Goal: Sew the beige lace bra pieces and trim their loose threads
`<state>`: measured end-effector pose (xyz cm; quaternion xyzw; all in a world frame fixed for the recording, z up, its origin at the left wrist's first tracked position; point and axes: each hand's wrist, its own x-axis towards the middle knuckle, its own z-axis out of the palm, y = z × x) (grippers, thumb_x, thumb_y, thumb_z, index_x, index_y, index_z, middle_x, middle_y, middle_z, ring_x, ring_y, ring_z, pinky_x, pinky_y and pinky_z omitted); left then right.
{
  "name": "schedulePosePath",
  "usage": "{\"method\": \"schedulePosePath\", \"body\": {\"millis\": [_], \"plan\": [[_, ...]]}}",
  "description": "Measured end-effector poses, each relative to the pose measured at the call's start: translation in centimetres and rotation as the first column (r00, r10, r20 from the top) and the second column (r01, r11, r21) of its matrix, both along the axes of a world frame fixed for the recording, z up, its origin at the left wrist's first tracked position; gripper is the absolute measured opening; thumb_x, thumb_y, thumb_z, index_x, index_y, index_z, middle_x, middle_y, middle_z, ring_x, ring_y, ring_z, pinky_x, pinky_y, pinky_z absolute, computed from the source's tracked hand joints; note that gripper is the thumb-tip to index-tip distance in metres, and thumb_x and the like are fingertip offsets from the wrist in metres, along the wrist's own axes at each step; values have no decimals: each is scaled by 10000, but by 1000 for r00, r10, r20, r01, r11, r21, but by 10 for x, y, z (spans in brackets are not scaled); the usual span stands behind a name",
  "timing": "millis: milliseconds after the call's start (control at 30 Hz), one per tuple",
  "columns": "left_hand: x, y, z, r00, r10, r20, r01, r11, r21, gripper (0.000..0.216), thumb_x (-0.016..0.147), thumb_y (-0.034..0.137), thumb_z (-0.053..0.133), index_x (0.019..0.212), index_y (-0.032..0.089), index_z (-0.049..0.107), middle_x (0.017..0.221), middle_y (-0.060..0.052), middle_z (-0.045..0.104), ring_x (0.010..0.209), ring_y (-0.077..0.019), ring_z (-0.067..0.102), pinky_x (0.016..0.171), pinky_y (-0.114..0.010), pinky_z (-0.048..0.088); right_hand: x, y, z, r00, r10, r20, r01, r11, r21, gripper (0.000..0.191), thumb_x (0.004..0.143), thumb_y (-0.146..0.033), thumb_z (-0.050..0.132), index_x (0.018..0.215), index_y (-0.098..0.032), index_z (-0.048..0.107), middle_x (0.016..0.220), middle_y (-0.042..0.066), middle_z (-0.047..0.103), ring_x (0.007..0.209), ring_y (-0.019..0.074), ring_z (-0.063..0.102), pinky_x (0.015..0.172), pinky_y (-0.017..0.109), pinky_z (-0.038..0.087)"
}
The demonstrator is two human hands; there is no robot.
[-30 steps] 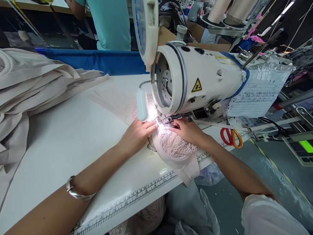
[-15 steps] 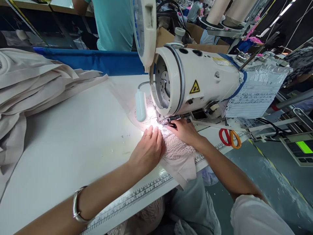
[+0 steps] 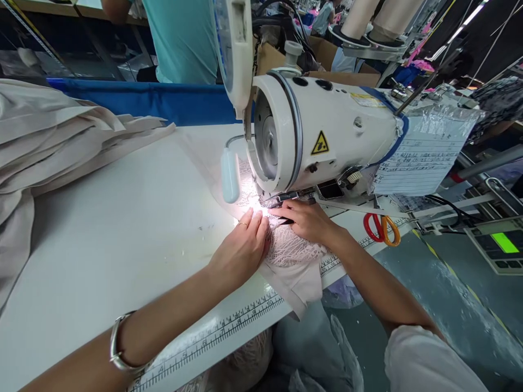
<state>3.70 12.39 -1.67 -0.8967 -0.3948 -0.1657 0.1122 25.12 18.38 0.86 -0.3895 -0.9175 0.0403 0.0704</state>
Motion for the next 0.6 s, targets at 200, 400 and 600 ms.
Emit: {"method": "schedulePosePath", "body": {"millis": [200,400,600], "plan": [[-10,7,-1,997,-52,56,53,998,-14,386,986,129,320,1284,14,537,1218,-222,672,1210,-321,606,1058,-501,482,-3,-1,2,999,-16,34,17,1000,-19,568,779,-27,419,1237,-268,654,1049,39,668,799,166,539,583,272,309],[-22,17,0,987,-89,131,99,992,-75,402,969,73,322,1293,25,556,1272,-220,655,1294,-326,550,1050,-508,489,-4,-2,3,999,-21,27,22,999,-30,529,787,-38,422,1203,-263,658,1097,43,665,838,178,552,607,278,336],[-45,35,1,981,-89,170,122,974,-193,413,987,79,296,1267,130,596,1332,-139,650,1360,-302,499,1054,-511,465,-5,-1,-1,1000,-7,12,8,999,-47,518,782,-31,433,1209,-226,650,1043,57,667,868,183,564,594,275,333]]}}
